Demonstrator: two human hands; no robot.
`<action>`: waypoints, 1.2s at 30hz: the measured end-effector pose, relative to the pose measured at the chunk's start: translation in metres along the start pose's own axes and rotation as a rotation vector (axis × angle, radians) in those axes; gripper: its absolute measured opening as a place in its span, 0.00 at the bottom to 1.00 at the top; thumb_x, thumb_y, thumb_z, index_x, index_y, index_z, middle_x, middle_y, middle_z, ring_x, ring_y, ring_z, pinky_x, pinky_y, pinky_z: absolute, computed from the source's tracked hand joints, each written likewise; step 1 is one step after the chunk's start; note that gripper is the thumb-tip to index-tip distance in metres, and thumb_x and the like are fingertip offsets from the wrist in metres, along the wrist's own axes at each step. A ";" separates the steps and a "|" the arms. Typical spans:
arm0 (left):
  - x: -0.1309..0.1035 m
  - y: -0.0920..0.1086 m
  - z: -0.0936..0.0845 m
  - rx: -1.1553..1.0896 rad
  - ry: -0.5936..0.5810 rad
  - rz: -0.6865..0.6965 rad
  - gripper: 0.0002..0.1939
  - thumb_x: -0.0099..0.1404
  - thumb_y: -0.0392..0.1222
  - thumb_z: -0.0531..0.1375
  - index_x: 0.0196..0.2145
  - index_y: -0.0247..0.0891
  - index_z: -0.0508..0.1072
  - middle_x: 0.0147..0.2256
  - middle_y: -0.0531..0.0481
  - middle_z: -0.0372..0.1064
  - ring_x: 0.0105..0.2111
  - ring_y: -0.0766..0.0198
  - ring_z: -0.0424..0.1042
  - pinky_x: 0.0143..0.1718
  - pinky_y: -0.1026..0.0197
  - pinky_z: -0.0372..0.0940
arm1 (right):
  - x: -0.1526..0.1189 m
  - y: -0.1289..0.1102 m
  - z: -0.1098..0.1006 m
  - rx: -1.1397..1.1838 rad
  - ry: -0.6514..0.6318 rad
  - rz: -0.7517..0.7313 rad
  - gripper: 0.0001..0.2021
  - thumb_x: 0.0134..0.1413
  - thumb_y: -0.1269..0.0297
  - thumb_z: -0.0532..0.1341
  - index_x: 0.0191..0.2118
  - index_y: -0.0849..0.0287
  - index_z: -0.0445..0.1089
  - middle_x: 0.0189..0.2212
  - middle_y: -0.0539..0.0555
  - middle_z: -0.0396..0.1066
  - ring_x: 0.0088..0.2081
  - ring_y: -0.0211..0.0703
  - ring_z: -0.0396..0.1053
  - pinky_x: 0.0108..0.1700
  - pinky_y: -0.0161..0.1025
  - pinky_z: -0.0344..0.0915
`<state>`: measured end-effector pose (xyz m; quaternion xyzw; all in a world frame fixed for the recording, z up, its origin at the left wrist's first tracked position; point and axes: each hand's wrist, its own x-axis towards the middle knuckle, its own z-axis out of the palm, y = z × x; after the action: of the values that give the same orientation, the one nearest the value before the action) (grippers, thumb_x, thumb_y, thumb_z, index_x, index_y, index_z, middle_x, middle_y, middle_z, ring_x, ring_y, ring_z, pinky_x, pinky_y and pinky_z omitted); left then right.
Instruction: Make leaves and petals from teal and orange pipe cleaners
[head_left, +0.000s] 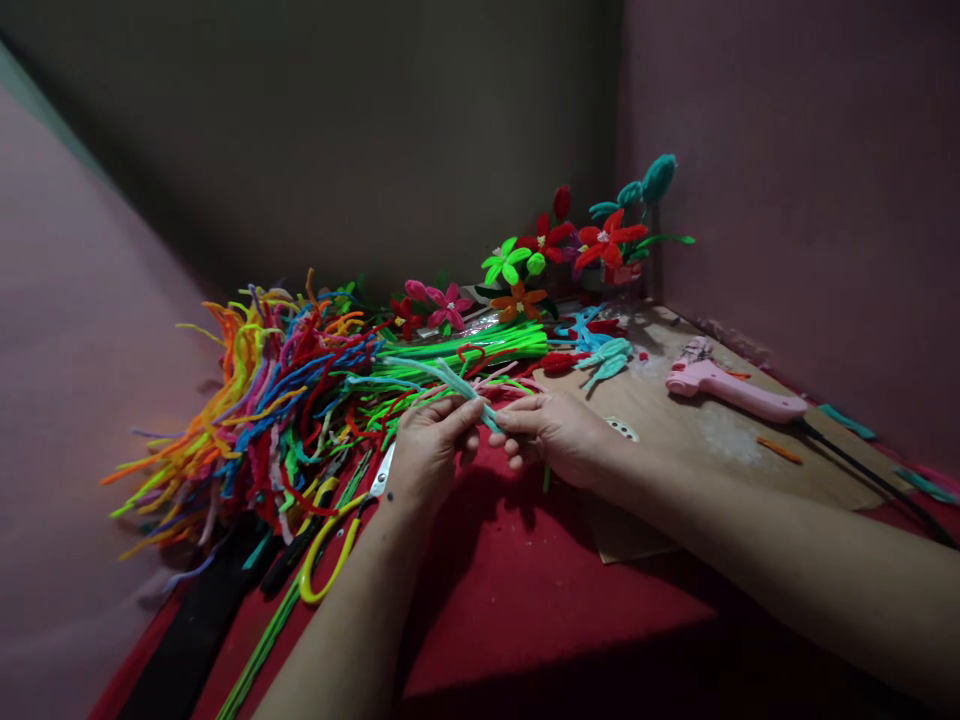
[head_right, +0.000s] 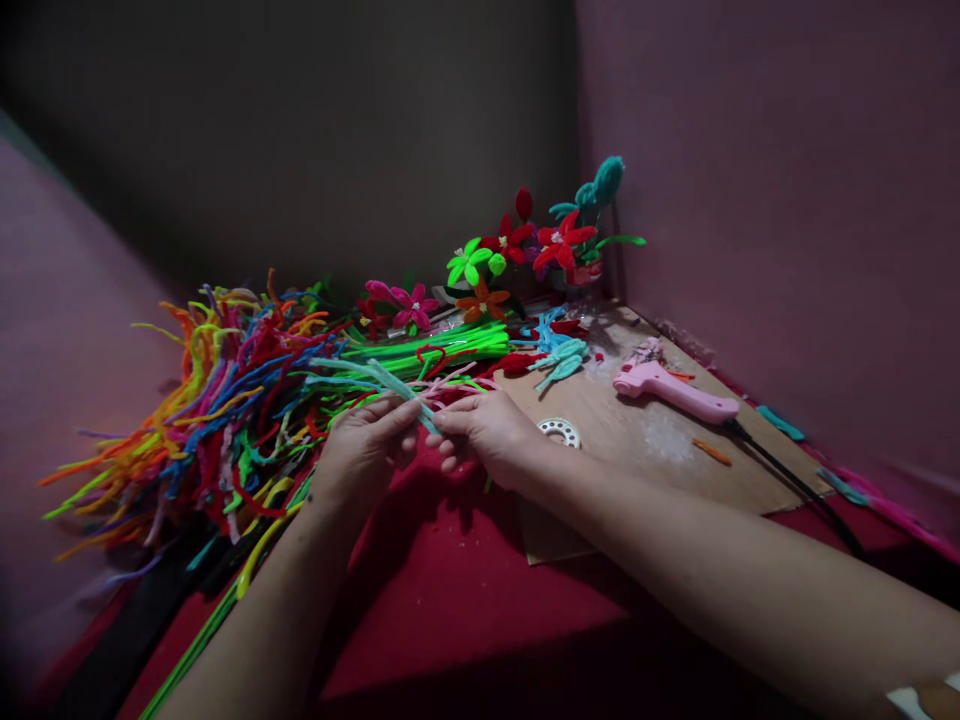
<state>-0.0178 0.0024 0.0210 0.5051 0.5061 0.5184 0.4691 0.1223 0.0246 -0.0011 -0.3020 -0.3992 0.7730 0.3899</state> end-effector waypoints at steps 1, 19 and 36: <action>-0.001 0.001 0.001 0.011 0.011 0.015 0.10 0.55 0.41 0.62 0.21 0.34 0.69 0.14 0.56 0.59 0.13 0.74 0.55 0.12 0.70 0.50 | 0.000 0.000 0.001 -0.044 0.024 -0.026 0.04 0.47 0.72 0.61 0.24 0.66 0.67 0.20 0.54 0.69 0.18 0.33 0.63 0.20 0.33 0.63; -0.003 0.002 0.004 0.004 -0.009 0.035 0.08 0.53 0.41 0.63 0.27 0.31 0.71 0.16 0.53 0.64 0.14 0.70 0.61 0.13 0.67 0.59 | -0.003 -0.004 0.000 -0.322 0.077 -0.095 0.07 0.40 0.75 0.59 0.17 0.66 0.68 0.15 0.52 0.66 0.13 0.31 0.59 0.15 0.31 0.62; -0.003 0.003 0.006 -0.078 0.067 0.005 0.12 0.52 0.40 0.63 0.19 0.34 0.64 0.13 0.60 0.52 0.12 0.77 0.49 0.12 0.71 0.43 | 0.002 0.002 0.001 0.348 -0.075 0.158 0.09 0.49 0.82 0.55 0.27 0.66 0.69 0.18 0.49 0.66 0.18 0.29 0.62 0.22 0.27 0.61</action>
<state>-0.0113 -0.0008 0.0237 0.4701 0.4995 0.5555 0.4700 0.1200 0.0249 -0.0025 -0.2315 -0.2489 0.8691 0.3594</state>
